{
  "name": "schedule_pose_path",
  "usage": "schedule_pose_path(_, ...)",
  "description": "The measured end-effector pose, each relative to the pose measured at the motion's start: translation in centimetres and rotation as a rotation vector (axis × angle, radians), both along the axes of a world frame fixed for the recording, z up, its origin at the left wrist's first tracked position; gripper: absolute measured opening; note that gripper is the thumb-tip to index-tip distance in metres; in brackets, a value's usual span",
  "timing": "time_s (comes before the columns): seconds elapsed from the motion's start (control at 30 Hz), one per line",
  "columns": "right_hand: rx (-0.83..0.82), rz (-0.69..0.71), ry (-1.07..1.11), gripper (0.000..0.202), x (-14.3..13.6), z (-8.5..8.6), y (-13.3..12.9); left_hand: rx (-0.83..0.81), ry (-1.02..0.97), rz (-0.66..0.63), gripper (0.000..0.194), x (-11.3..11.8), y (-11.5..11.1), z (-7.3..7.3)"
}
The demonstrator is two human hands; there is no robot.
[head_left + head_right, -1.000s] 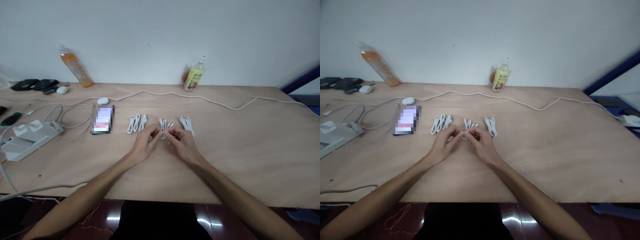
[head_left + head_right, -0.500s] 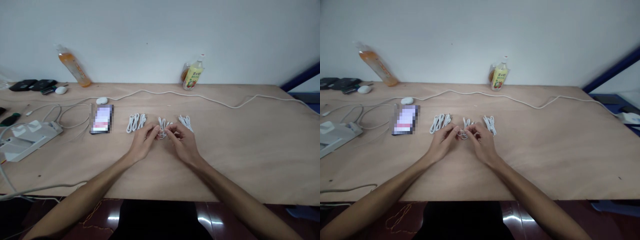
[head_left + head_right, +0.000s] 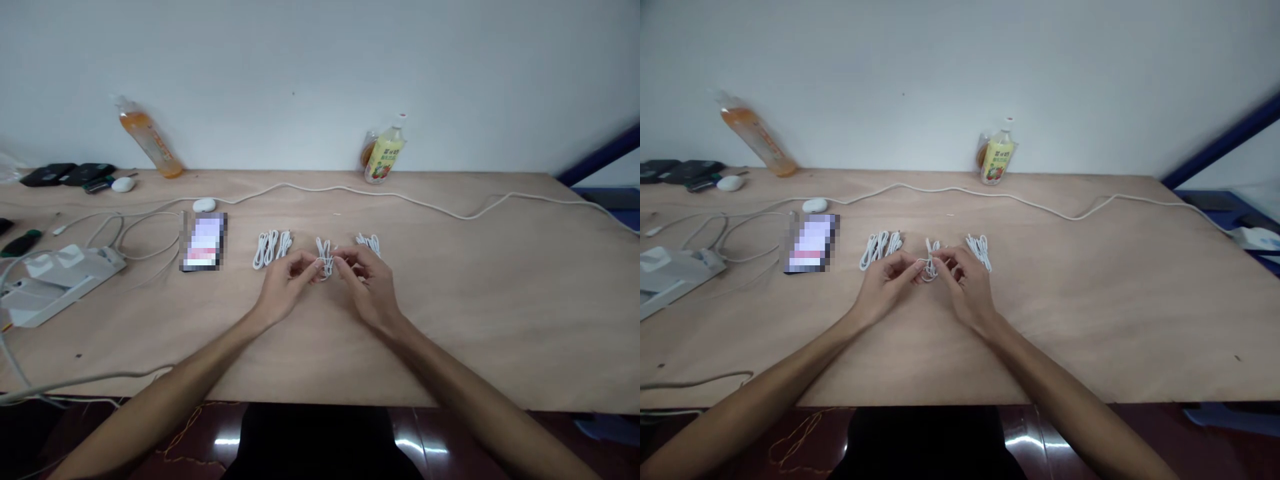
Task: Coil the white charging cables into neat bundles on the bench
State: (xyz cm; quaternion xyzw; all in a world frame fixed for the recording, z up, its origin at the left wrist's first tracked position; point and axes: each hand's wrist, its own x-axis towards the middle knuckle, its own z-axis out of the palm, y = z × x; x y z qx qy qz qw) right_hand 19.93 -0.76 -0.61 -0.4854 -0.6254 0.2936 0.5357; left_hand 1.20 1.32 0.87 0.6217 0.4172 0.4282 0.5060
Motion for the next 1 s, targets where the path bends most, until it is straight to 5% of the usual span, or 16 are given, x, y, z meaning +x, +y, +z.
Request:
schedule_pose_path(0.47,0.103,0.026,-0.216,0.013,0.16,-0.17,-0.15,0.033,0.030,0.038,0.031,-0.17,-0.08,-0.13)
schedule_pose_path(1.0,0.093,0.085,-0.141,0.010,0.40,0.03,0.18,-0.014,-0.008,0.019,0.035,-0.31,0.43,0.10)
